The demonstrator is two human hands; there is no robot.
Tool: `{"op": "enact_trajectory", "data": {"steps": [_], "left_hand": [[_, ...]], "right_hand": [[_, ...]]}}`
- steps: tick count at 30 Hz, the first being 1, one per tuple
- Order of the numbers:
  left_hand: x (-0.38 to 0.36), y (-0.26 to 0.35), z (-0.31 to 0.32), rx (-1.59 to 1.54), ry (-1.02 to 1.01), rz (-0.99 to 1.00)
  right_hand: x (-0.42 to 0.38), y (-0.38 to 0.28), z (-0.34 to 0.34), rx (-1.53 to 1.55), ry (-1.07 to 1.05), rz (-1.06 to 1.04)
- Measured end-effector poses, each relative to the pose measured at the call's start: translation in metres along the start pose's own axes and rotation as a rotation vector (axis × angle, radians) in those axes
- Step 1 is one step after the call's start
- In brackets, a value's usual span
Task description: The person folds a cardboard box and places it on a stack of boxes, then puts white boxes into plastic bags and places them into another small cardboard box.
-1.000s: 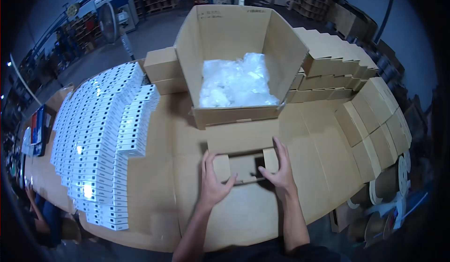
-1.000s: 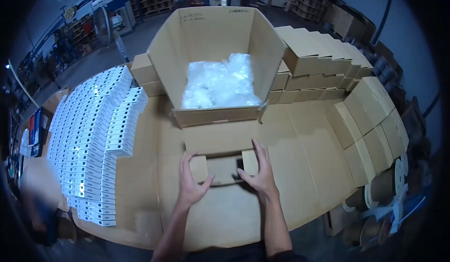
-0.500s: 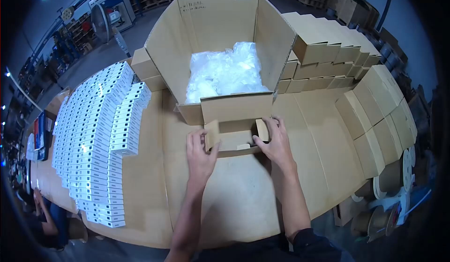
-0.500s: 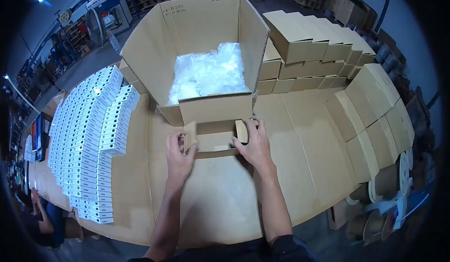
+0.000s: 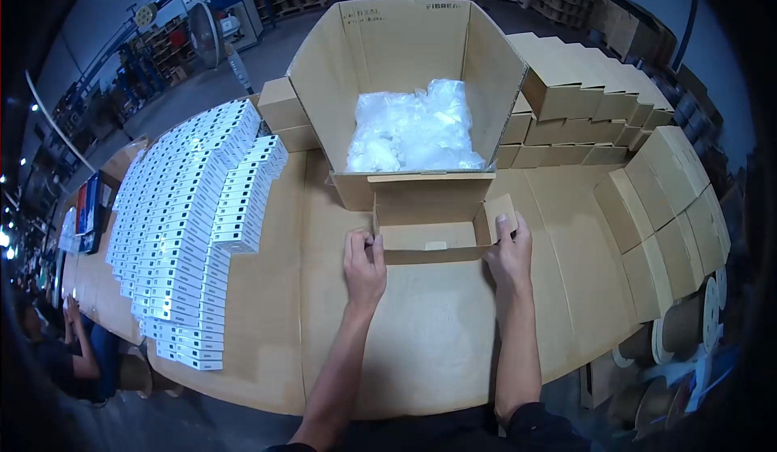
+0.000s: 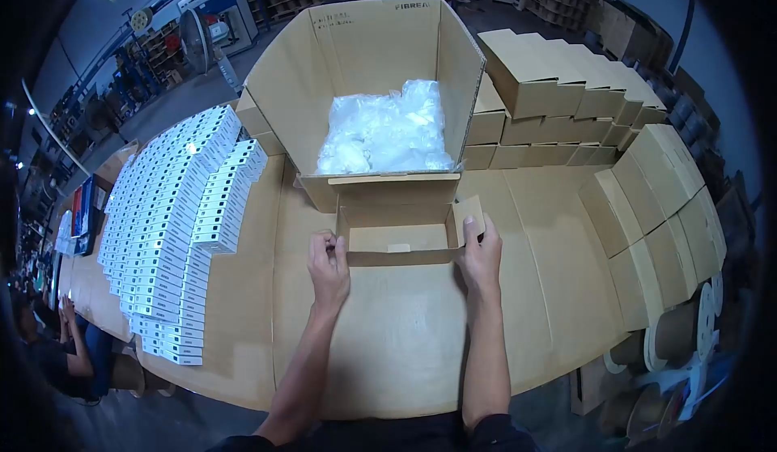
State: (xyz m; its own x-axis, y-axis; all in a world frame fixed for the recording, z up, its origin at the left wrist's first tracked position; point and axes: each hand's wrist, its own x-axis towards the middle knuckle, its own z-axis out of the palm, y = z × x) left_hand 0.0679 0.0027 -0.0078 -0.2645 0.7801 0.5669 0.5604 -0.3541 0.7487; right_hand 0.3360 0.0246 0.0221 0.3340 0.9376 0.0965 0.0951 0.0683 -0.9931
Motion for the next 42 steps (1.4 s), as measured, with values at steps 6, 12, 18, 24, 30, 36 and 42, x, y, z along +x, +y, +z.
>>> {"op": "enact_trajectory", "data": {"steps": [6, 12, 18, 24, 30, 36, 42], "left_hand": [[0.024, -0.007, 0.012, -0.016, -0.011, -0.027], [0.021, -0.018, 0.020, -0.077, -0.010, -0.146], [0.012, -0.017, 0.003, -0.164, -0.073, -0.196], [-0.014, 0.000, -0.082, 0.009, -0.106, -0.089], [-0.012, -0.036, -0.187, 0.300, -0.041, -0.122], [0.032, -0.094, -0.240, 0.505, 0.061, 0.067], [0.042, -0.124, -0.253, 0.685, 0.022, 0.063]], "right_hand": [[0.035, 0.029, -0.006, 0.151, -0.162, -0.062], [0.048, 0.020, -0.004, 0.175, -0.150, 0.043], [0.032, -0.014, 0.004, -0.096, 0.003, 0.105], [-0.004, -0.053, 0.033, -0.582, 0.241, -0.702], [-0.076, -0.089, 0.167, -0.335, -0.506, -0.852], [-0.087, -0.045, 0.319, -0.512, -0.976, -0.962], [-0.078, -0.036, 0.390, -0.683, -1.008, -0.967]]}}
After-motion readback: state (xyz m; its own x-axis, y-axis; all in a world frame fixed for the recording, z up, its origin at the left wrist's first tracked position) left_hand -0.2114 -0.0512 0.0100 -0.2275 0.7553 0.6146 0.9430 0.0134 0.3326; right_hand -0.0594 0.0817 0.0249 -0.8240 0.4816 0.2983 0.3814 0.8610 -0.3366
